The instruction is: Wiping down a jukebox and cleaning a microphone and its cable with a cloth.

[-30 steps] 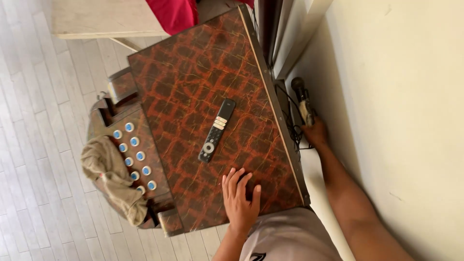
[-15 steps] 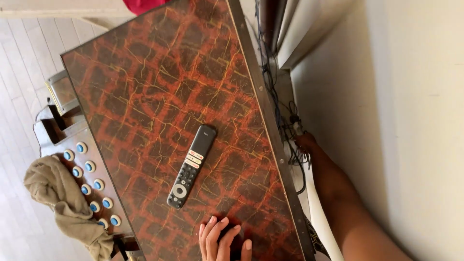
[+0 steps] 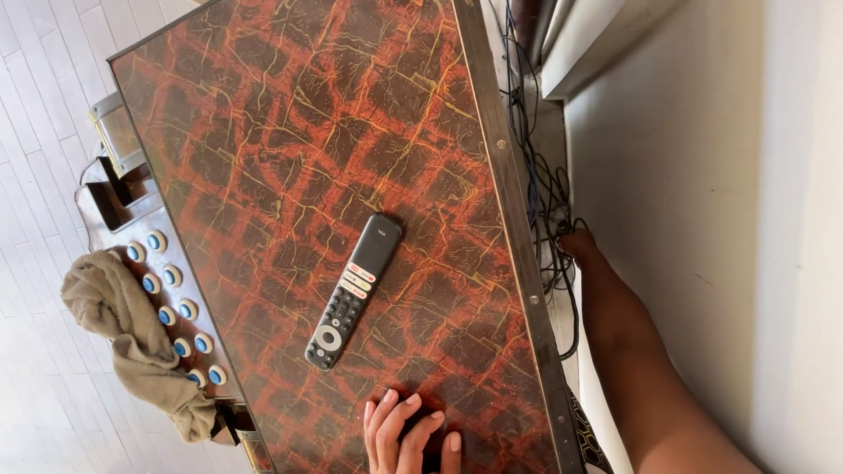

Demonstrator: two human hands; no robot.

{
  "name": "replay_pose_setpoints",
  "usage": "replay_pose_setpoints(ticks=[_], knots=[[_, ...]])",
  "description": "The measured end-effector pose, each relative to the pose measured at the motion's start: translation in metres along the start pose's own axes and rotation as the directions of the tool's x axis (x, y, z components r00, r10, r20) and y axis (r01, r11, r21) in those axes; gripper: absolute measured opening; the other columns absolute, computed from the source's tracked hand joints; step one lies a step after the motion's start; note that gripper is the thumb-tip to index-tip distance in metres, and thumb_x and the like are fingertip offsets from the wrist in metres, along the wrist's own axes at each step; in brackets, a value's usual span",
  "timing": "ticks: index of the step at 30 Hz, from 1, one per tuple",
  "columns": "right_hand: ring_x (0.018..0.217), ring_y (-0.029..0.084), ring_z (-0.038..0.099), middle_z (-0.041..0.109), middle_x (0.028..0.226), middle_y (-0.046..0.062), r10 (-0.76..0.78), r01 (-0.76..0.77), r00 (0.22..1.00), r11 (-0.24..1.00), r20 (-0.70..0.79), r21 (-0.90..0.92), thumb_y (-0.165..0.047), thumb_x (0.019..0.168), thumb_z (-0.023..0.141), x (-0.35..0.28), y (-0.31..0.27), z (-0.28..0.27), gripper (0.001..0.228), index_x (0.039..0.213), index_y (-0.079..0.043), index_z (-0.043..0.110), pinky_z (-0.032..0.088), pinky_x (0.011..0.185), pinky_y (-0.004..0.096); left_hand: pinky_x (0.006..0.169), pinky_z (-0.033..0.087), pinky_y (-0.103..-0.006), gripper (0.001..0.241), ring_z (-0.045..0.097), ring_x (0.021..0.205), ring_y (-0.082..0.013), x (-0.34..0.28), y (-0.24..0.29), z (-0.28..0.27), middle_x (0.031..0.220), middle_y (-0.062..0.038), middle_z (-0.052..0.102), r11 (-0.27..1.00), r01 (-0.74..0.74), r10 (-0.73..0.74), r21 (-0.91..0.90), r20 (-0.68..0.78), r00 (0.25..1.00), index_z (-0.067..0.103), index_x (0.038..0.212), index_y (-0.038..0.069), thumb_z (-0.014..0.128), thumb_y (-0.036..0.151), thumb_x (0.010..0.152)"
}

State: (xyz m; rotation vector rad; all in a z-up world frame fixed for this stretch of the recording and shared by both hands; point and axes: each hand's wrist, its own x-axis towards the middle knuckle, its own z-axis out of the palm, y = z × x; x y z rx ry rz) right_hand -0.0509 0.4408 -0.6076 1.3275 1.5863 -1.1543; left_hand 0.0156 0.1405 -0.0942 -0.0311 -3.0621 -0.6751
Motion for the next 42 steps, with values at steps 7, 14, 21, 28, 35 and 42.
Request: replay_pose_setpoints(ticks=[7,14,21,28,35,42], knots=[[0.094,0.029,0.059,0.064,0.107,0.015,0.025,-0.014,0.999,0.975,-0.046,0.222,-0.009,0.092,0.068,-0.004,0.001,0.003,0.028,0.119,-0.008,0.062,0.047,0.068,0.043,0.121,0.039,-0.0597,0.021,0.059,0.129,-0.0285,0.002,0.005,0.001,0.115,0.003,0.07,1.0,0.017,-0.017,-0.001,-0.029,0.999,0.077,0.092,0.023,0.068,0.041,0.088],[0.089,0.015,0.051,0.055,0.126,0.001,-0.118,0.12,0.992,0.869,-0.033,0.48,0.001,0.092,0.053,-0.013,-0.013,-0.003,0.061,0.148,-0.024,0.05,0.034,0.056,0.031,0.118,0.041,-0.0587,0.022,0.06,0.128,-0.0291,0.003,0.004,0.001,0.117,0.002,0.07,1.0,-0.015,0.014,-0.01,-0.061,0.998,0.076,0.091,0.022,0.07,0.043,0.087],[0.094,0.019,0.056,0.061,0.106,0.005,-0.164,0.184,0.983,0.886,-0.083,0.425,-0.004,0.091,0.046,-0.026,0.038,0.01,0.033,0.116,-0.018,0.062,0.043,0.065,0.038,0.117,0.038,-0.0562,0.025,0.056,0.131,-0.0298,0.009,-0.003,-0.006,0.125,-0.002,0.065,0.984,-0.177,0.177,-0.019,-0.014,0.984,0.074,0.101,0.019,0.061,0.039,0.096],[0.07,0.024,0.054,0.059,0.079,0.013,-0.122,0.121,0.993,0.975,-0.008,0.187,-0.013,0.084,0.053,-0.12,0.128,0.014,0.015,0.091,-0.006,0.064,0.047,0.055,0.037,0.118,0.035,-0.0562,0.026,0.053,0.134,-0.0316,0.013,-0.002,-0.017,0.131,-0.005,0.062,0.954,-0.288,0.286,-0.08,-0.038,0.957,0.071,0.11,0.015,0.057,0.034,0.101],[0.09,0.034,0.069,0.072,0.106,0.022,-0.137,0.139,0.989,0.99,0.05,-0.028,-0.04,0.092,0.065,-0.276,0.21,-0.017,0.049,0.123,-0.002,0.068,0.057,0.069,0.046,0.116,0.035,-0.0536,0.016,0.055,0.131,-0.0344,0.013,-0.005,-0.022,0.124,-0.008,0.061,0.903,-0.412,0.376,-0.12,-0.245,0.894,0.07,0.106,0.012,0.068,0.024,0.096],[0.117,0.04,0.066,0.071,0.131,0.024,0.037,-0.043,0.99,0.998,0.139,0.04,-0.038,0.102,0.049,-0.374,0.209,-0.021,0.052,0.135,-0.001,0.064,0.054,0.09,0.055,0.121,0.03,-0.0574,0.025,0.047,0.137,-0.0346,0.007,-0.016,-0.035,0.13,-0.01,0.058,0.894,-0.378,0.362,-0.239,-0.11,0.926,0.067,0.115,0.01,0.056,0.028,0.103]])
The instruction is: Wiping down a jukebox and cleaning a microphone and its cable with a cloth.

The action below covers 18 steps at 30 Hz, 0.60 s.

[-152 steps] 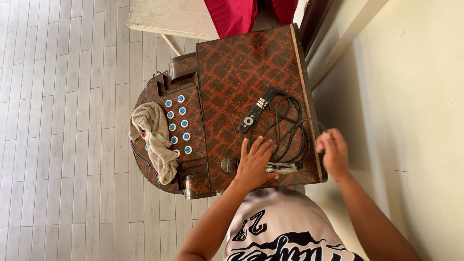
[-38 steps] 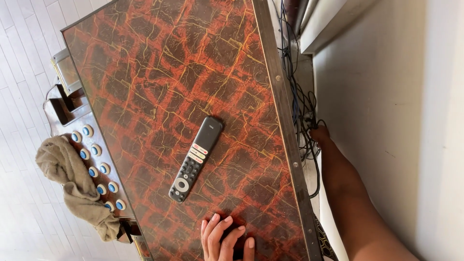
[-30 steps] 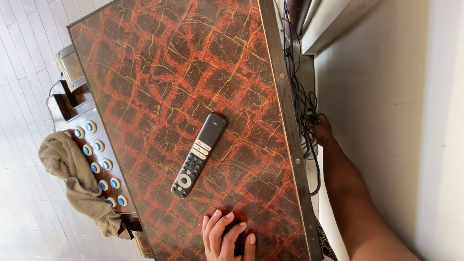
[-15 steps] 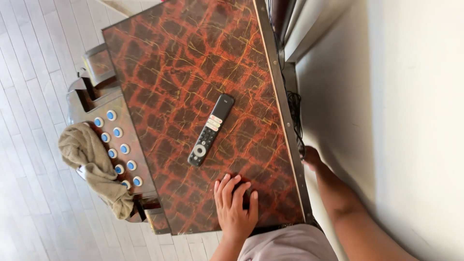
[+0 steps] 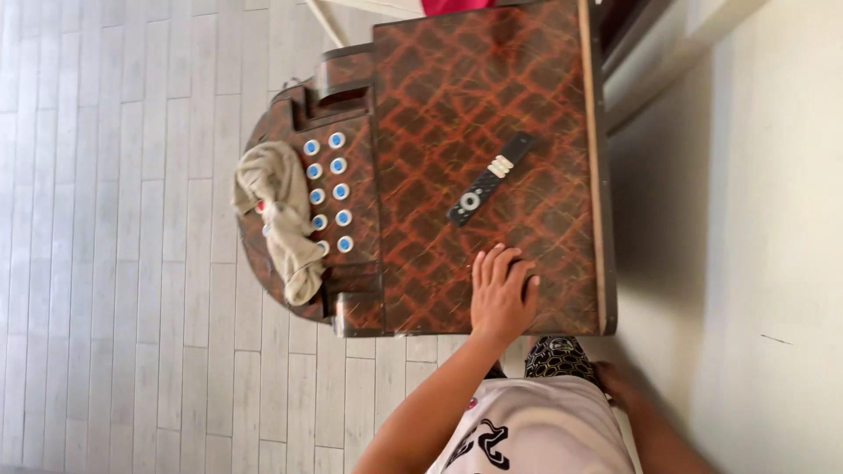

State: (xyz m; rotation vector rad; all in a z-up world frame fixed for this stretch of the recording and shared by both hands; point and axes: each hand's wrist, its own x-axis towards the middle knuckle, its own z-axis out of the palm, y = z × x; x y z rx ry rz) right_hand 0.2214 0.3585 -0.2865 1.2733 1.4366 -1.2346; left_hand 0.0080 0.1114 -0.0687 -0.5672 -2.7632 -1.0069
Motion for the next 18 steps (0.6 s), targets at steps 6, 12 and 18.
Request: replay_pose_setpoints(ticks=[6,12,18], knots=[[0.13,0.046,0.057,0.061,0.143,0.029,-0.12,0.113,0.992,0.981,0.035,0.157,-0.041,0.102,0.049,-0.039,-0.024,0.0,0.063,0.145,0.004,0.057,0.043,0.11,0.053,0.122,0.03,-0.0556,0.028,0.048,0.136,-0.0342,-0.004,-0.003,-0.003,0.132,-0.011,0.058,1.0,-0.006,0.006,-0.02,0.007,1.0,0.068,0.116,0.008,0.051,0.028,0.105],[0.126,0.042,0.06,0.064,0.139,0.024,-0.134,0.133,0.99,0.991,0.048,0.025,-0.042,0.1,0.05,-0.084,-0.058,-0.003,0.06,0.145,-0.003,0.059,0.049,0.098,0.056,0.125,0.027,-0.054,0.03,0.047,0.138,-0.0334,-0.005,-0.004,-0.002,0.135,-0.012,0.057,1.0,0.005,-0.005,-0.003,0.038,0.999,0.065,0.119,0.008,0.052,0.029,0.103],[0.129,0.038,0.057,0.058,0.146,0.018,-0.101,0.102,0.995,0.985,0.017,-0.14,-0.049,0.092,0.059,-0.086,-0.058,-0.005,0.071,0.151,-0.011,0.05,0.052,0.098,0.055,0.124,0.026,-0.0551,0.03,0.045,0.137,-0.0338,-0.01,-0.005,0.006,0.136,-0.012,0.055,0.999,-0.021,0.019,0.035,0.053,0.998,0.064,0.12,0.008,0.052,0.03,0.103]])
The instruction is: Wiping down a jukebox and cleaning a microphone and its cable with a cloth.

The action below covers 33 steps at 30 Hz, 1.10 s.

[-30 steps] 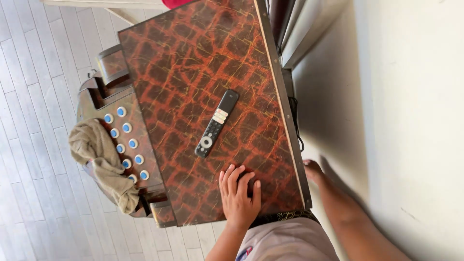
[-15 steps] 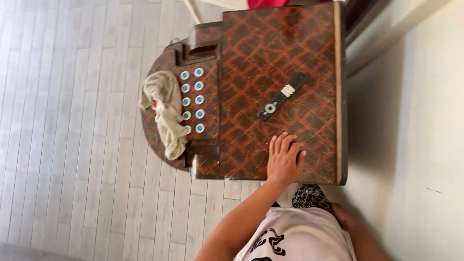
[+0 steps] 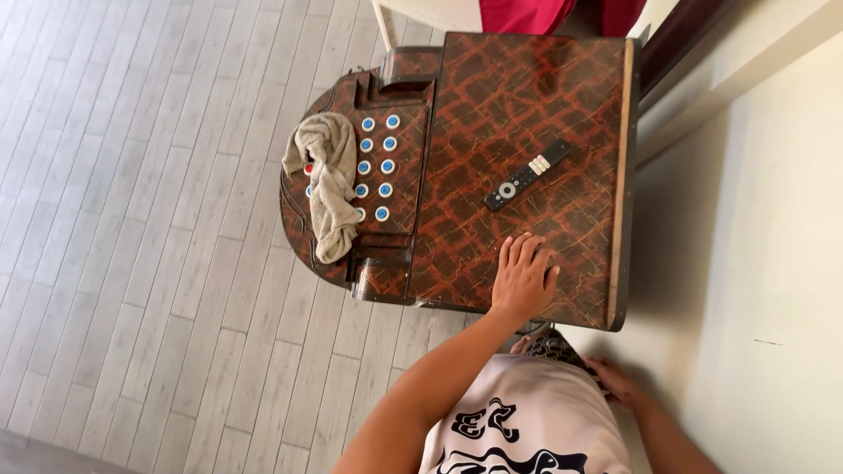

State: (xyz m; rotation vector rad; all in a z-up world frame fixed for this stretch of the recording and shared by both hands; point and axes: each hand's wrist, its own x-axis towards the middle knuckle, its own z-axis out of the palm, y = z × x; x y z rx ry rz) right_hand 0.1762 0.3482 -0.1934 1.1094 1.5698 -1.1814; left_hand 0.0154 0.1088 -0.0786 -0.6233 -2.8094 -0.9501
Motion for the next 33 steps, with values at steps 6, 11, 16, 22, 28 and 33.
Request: replay_pose_setpoints(ticks=[6,11,16,22,28,33], knots=[[0.125,0.034,0.06,0.06,0.148,0.008,-0.054,0.049,0.998,0.993,-0.045,-0.104,-0.051,0.094,0.059,0.012,0.003,-0.003,0.06,0.144,-0.019,0.06,0.054,0.093,0.052,0.124,0.024,-0.0565,0.031,0.042,0.138,-0.0342,0.001,-0.001,0.001,0.138,-0.013,0.053,1.0,-0.005,0.005,0.01,0.02,1.0,0.063,0.121,0.008,0.052,0.03,0.103],[0.133,0.03,0.057,0.061,0.147,0.007,-0.082,0.072,0.995,0.98,-0.05,-0.184,-0.05,0.097,0.056,0.007,0.005,0.001,0.057,0.144,-0.019,0.06,0.054,0.099,0.05,0.124,0.023,-0.0565,0.029,0.041,0.141,-0.0338,-0.001,-0.002,0.002,0.14,-0.013,0.053,1.0,0.005,-0.005,-0.002,0.039,0.999,0.062,0.12,0.008,0.052,0.029,0.103],[0.111,0.027,0.068,0.068,0.134,0.005,-0.099,0.097,0.995,0.991,-0.024,-0.097,-0.037,0.098,0.058,0.008,0.001,0.009,0.047,0.139,-0.016,0.062,0.052,0.087,0.04,0.125,0.022,-0.054,0.026,0.042,0.14,-0.0334,-0.001,-0.004,0.002,0.138,-0.012,0.052,0.998,0.024,-0.023,-0.065,0.015,1.0,0.06,0.12,0.011,0.055,0.028,0.102],[0.067,0.013,0.037,0.039,0.071,-0.001,-0.3,0.425,0.904,0.559,0.304,-0.712,-0.05,0.105,0.05,0.003,-0.035,0.006,0.046,0.074,-0.017,0.04,0.029,0.068,0.03,0.125,0.026,-0.0546,0.029,0.045,0.138,-0.0344,-0.003,-0.003,-0.001,0.138,-0.013,0.053,0.989,0.007,-0.018,-0.145,-0.075,0.997,0.06,0.122,0.008,0.057,0.029,0.101],[0.107,0.01,0.067,0.077,0.114,-0.004,-0.178,0.417,0.897,0.648,0.405,-0.637,-0.044,0.102,0.045,-0.197,-0.162,0.038,0.045,0.11,-0.015,0.078,0.052,0.092,0.029,0.127,0.027,-0.0594,0.026,0.047,0.141,-0.0328,-0.007,-0.006,0.001,0.137,-0.011,0.054,0.975,-0.04,-0.021,-0.219,-0.269,0.963,0.059,0.123,0.007,0.056,0.024,0.103],[0.144,0.024,0.05,0.059,0.15,0.007,-0.699,0.72,0.614,0.306,0.367,-0.623,-0.042,0.102,0.048,-0.231,-0.222,0.038,0.05,0.143,-0.016,0.06,0.038,0.118,0.042,0.127,0.014,-0.0583,0.039,0.039,0.151,-0.0319,-0.013,-0.009,-0.014,0.152,-0.01,0.052,0.989,0.149,-0.138,-0.002,-0.39,0.91,0.061,0.134,0.011,0.061,0.029,0.099]])
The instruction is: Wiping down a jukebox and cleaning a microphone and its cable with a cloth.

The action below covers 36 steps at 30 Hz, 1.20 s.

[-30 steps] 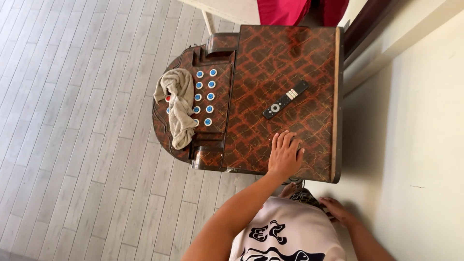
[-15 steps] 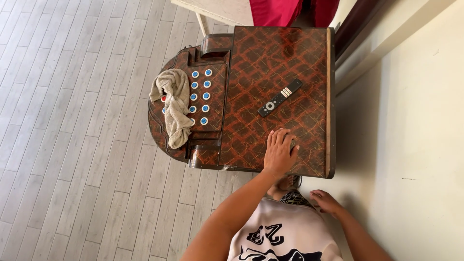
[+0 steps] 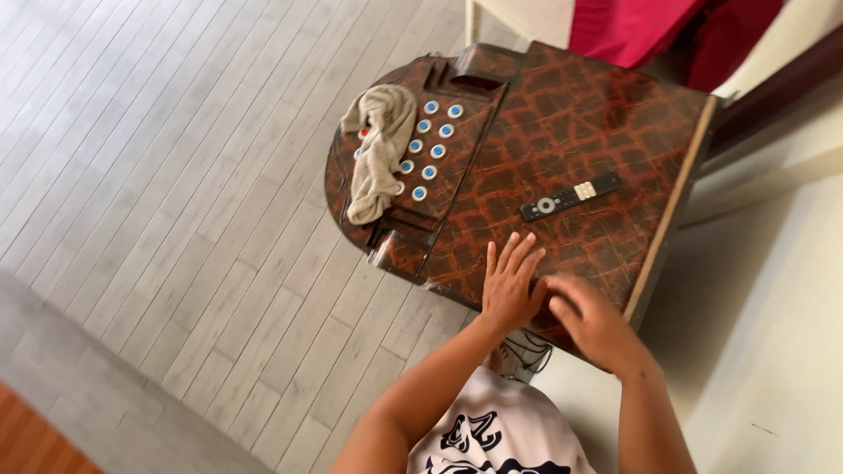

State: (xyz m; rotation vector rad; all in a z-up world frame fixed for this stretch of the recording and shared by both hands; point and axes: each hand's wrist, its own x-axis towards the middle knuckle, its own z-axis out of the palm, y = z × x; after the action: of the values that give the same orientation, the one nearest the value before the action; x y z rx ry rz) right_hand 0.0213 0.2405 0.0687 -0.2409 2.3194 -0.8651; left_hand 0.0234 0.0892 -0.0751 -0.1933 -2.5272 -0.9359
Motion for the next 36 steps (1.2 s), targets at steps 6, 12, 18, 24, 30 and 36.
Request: replay_pose_setpoints(ticks=[6,12,18,24,30,36], knots=[[0.143,0.045,0.043,0.042,0.158,0.022,-0.317,0.166,0.878,0.904,-0.358,-0.394,-0.051,0.102,0.055,0.083,0.024,0.009,0.065,0.154,-0.013,0.048,0.043,0.112,0.056,0.128,0.008,-0.0549,0.058,0.027,0.157,-0.0348,0.013,-0.023,-0.032,0.164,-0.016,0.04,0.981,0.138,-0.135,0.137,-0.028,0.99,0.055,0.146,0.009,0.065,0.037,0.096],[0.143,0.051,0.041,0.033,0.162,0.027,-0.142,-0.07,0.843,0.928,-0.519,-0.367,-0.058,0.099,0.056,0.14,0.021,0.017,0.074,0.162,-0.024,0.04,0.046,0.105,0.066,0.127,0.01,-0.0567,0.07,0.025,0.157,-0.0377,0.03,-0.058,-0.071,0.165,-0.02,0.036,0.949,0.223,-0.211,0.222,-0.077,0.974,0.053,0.149,0.006,0.069,0.041,0.09],[0.155,0.047,0.0,-0.008,0.168,0.023,0.375,-0.45,0.772,0.892,-0.514,-0.025,-0.065,0.1,0.036,0.158,-0.04,0.007,0.083,0.168,-0.023,0.013,0.009,0.119,0.072,0.128,0.005,-0.0584,0.069,0.011,0.16,-0.035,0.037,-0.113,-0.115,0.17,-0.015,0.021,0.956,0.217,-0.23,0.198,0.046,0.972,0.044,0.155,0.008,0.044,0.052,0.103],[0.149,0.049,0.016,0.018,0.166,0.027,0.497,-0.59,0.64,0.807,-0.585,0.04,-0.053,0.103,0.04,0.182,-0.085,0.03,0.075,0.164,-0.013,0.022,0.018,0.111,0.075,0.127,0.009,-0.0587,0.068,0.014,0.159,-0.0363,0.036,-0.186,-0.189,0.169,-0.016,0.024,0.978,0.137,-0.148,0.159,0.057,0.987,0.044,0.155,0.007,0.043,0.052,0.103],[0.112,0.053,0.052,0.053,0.127,0.035,0.424,-0.609,0.448,0.789,-0.787,0.079,-0.018,0.089,0.072,0.22,-0.062,0.051,0.058,0.139,-0.003,0.047,0.049,0.086,0.062,0.127,0.008,-0.0591,0.062,0.015,0.159,-0.0376,0.024,-0.258,-0.264,0.168,-0.017,0.025,0.972,0.186,-0.191,0.142,0.02,0.981,0.05,0.149,0.008,0.052,0.046,0.1],[0.102,0.055,0.065,0.066,0.116,0.036,0.42,-0.631,0.394,0.77,-0.818,0.091,-0.012,0.082,0.075,0.244,-0.011,0.06,0.052,0.123,0.012,0.054,0.055,0.08,0.06,0.126,0.008,-0.0599,0.063,0.014,0.158,-0.0372,0.025,-0.313,-0.304,0.168,-0.017,0.025,0.963,0.236,-0.239,0.128,0.002,0.971,0.048,0.15,0.008,0.054,0.045,0.1]])
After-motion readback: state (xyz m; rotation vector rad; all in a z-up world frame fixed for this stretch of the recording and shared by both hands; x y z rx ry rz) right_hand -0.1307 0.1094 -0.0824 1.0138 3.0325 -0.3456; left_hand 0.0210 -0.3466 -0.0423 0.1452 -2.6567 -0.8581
